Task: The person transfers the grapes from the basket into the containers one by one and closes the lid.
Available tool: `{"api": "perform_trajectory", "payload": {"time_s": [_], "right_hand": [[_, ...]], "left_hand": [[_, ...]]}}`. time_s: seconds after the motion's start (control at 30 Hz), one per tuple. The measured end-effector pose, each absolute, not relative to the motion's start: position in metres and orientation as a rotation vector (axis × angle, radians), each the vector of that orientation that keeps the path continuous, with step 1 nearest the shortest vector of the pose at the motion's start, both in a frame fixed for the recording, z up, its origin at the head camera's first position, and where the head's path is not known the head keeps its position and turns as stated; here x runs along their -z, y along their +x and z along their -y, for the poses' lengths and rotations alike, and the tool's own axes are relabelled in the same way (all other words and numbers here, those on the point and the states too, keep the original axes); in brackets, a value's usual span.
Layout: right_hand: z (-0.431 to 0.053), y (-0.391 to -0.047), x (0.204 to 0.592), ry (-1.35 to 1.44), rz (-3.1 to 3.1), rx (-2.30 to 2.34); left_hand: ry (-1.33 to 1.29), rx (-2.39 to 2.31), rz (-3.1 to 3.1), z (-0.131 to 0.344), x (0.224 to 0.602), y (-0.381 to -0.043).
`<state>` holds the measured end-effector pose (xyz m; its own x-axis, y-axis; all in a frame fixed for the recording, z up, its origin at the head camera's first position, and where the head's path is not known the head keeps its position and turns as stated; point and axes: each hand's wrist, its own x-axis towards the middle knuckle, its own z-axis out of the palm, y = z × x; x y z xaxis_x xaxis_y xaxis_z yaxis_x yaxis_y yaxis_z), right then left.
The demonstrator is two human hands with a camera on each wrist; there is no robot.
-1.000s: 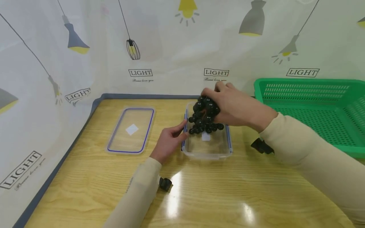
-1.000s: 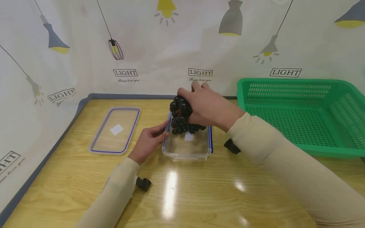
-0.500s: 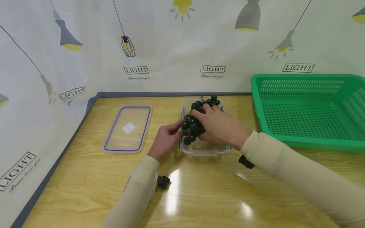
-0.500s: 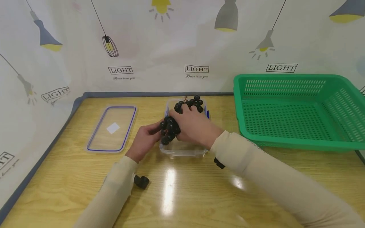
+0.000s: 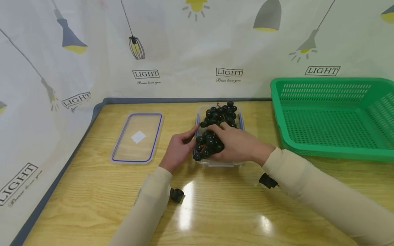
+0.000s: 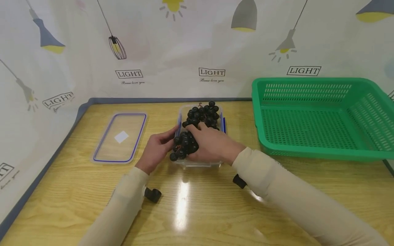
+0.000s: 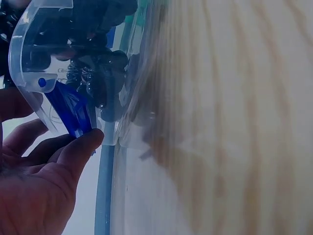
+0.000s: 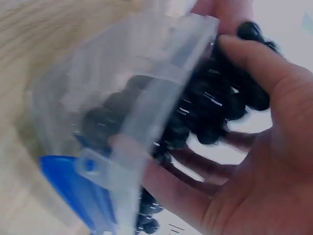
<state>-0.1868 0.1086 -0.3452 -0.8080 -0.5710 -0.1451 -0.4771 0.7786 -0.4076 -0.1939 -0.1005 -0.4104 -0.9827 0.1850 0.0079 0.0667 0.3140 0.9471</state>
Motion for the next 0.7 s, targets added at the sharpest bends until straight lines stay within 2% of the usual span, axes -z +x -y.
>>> {"api": "perform_trajectory", "payload": {"time_s": [0.3, 0.5, 0.7], "right_hand": [[-0.107, -0.181, 0.335, -1.203, -2.766, 0.559], [-0.108, -0.186, 0.349, -1.075, -2.710, 0.810], [-0.106, -0.193, 0.361, -1.012, -2.685, 0.850]], "left_hand": [[0.244, -1.789, -2.422, 0.100, 0.405, -0.192], [0.219, -1.780, -2.442, 0.101, 0.410, -0.194], [0.213, -1.790, -2.442, 0.100, 0.412, -0.195]]}}
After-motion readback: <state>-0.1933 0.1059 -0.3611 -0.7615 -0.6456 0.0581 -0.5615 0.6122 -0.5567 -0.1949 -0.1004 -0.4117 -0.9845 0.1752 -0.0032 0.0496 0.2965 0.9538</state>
